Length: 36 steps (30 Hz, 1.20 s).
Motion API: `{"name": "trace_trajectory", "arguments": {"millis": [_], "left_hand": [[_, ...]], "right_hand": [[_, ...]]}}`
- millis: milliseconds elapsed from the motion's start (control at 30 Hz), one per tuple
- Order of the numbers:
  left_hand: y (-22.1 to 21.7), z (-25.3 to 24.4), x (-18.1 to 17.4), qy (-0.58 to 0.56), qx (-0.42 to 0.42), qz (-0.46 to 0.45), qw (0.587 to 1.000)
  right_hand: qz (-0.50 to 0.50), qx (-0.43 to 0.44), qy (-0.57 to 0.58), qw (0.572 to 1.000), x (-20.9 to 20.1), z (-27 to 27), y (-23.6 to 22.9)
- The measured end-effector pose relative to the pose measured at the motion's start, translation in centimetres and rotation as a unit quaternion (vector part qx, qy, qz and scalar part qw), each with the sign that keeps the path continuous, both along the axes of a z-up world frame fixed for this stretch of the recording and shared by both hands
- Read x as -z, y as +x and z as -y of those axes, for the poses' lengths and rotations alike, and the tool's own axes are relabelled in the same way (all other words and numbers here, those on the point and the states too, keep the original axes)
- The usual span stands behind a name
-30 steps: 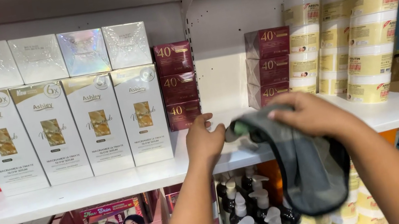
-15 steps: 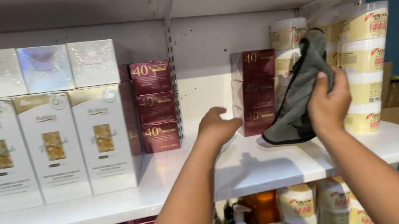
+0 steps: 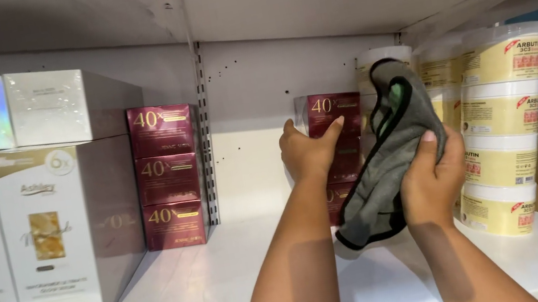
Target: Cleaning and dusting cosmetic product boxes on a retail shelf using a cloth.
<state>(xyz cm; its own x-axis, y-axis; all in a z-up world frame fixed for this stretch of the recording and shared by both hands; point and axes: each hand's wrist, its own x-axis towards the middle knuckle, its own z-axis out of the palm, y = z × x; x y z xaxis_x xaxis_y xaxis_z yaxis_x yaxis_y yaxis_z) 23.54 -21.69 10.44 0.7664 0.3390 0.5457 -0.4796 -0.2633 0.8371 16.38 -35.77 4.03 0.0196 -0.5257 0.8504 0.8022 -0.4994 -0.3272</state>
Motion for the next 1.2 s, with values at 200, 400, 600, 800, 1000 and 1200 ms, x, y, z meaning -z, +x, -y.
{"name": "trace_trajectory", "arguments": {"millis": [200, 400, 600, 800, 1000, 1200], "left_hand": [[-0.8, -0.7, -1.9, 0.097, -0.024, -0.087, 0.991], [1.7, -0.7, -1.3, 0.118, 0.024, -0.059, 0.991], [5.7, 0.3, -0.1, 0.106, 0.017, 0.013, 0.994], [4.8, -0.5, 1.5, 0.006, -0.048, 0.207, 0.977], [-2.7, -5.3, 0.9, -0.059, -0.018, 0.094, 0.994], [-5.9, -11.2, 5.8, 0.053, -0.056, 0.21, 0.975]], "right_hand": [[-0.007, 0.001, -0.026, 1.0, -0.1, -0.3, 0.0], [-0.023, -0.025, -0.032, 0.999, -0.3, -0.5, 0.2], [-0.038, 0.008, -0.062, 0.997, -0.2, -0.7, 0.0], [-0.034, 0.011, -0.092, 0.995, 0.1, -1.3, -0.4], [-0.02, 0.028, -0.1, 0.994, 0.2, -1.4, -1.1], [0.037, 0.06, -0.131, 0.989, 0.5, -1.0, -1.3]]}}
